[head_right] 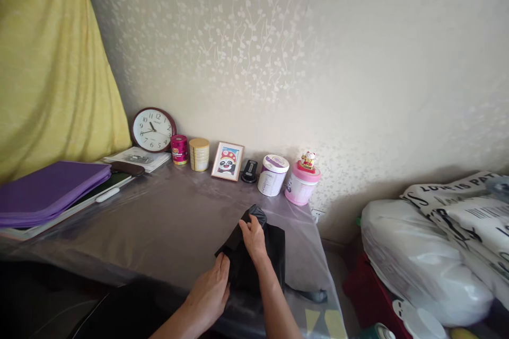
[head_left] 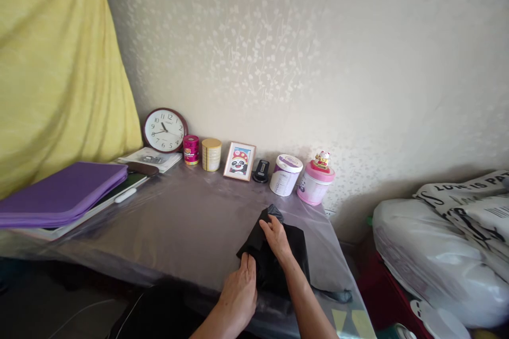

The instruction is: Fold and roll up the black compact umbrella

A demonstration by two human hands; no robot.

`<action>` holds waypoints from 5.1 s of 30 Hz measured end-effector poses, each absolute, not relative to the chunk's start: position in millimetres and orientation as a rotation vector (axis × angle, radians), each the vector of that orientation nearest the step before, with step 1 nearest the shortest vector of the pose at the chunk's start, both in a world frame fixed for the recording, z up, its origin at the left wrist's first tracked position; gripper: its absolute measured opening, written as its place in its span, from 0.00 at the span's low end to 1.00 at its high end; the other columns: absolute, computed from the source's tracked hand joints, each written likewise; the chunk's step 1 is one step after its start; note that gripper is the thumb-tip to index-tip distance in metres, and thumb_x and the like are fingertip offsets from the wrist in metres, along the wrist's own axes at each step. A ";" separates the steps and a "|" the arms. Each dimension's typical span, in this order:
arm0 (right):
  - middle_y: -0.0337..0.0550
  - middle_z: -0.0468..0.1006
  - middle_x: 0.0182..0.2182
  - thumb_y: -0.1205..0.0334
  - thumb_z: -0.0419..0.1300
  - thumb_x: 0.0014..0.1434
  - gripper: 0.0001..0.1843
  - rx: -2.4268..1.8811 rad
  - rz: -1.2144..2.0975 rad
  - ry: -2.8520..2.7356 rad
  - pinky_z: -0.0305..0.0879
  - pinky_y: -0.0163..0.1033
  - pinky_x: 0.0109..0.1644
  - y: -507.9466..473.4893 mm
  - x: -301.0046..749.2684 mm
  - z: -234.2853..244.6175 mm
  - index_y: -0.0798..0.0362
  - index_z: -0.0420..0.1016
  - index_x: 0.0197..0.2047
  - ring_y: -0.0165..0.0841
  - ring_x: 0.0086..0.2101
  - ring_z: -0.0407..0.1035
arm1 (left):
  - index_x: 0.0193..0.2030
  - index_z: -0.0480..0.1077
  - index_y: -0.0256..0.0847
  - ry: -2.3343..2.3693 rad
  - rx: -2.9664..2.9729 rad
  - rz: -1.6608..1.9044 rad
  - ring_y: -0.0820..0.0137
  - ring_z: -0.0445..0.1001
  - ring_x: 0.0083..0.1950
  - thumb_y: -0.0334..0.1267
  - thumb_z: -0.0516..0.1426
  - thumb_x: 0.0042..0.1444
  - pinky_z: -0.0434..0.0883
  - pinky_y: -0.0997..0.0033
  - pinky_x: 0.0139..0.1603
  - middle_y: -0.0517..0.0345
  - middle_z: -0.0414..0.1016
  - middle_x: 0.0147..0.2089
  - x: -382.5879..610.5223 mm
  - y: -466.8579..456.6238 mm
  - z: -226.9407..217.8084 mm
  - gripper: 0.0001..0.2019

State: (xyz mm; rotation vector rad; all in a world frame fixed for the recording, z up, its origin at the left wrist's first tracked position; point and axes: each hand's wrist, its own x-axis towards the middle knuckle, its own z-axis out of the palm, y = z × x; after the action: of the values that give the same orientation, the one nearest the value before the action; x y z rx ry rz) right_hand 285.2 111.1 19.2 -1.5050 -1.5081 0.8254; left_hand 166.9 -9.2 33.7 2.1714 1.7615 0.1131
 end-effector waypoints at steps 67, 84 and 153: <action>0.41 0.80 0.35 0.57 0.45 0.64 0.19 -1.025 0.387 -2.388 0.44 0.49 0.60 120.0 298.5 26.8 0.47 0.78 0.35 0.36 0.49 0.64 | 0.65 0.47 0.41 1.936 2.289 0.386 0.57 0.62 0.60 0.26 0.47 0.56 0.63 0.57 0.57 0.40 0.58 0.62 181.6 -3.7 -8.5 0.29; 0.50 0.78 0.40 0.62 0.46 0.62 0.16 -1.627 0.120 -2.057 0.58 0.41 0.48 169.0 320.2 31.8 0.51 0.75 0.38 0.38 0.42 0.69 | 0.66 0.30 0.37 1.699 2.089 0.183 0.58 0.46 0.68 0.23 0.48 0.47 0.52 0.61 0.63 0.38 0.40 0.69 172.1 -9.0 24.7 0.42; 0.43 0.80 0.29 0.53 0.48 0.59 0.19 -1.372 1.087 -1.743 0.65 0.34 0.29 99.6 278.3 34.6 0.56 0.66 0.47 0.31 0.28 0.73 | 0.49 0.63 0.35 1.787 2.215 0.560 0.61 0.68 0.49 0.40 0.45 0.58 0.66 0.59 0.49 0.45 0.68 0.48 147.5 -11.0 39.7 0.16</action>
State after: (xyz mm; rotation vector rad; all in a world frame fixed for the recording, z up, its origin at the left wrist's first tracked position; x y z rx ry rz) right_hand 278.3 99.6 34.6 -1.3721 -1.7427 1.0867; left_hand 147.5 -11.0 39.7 2.2151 1.7871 0.5597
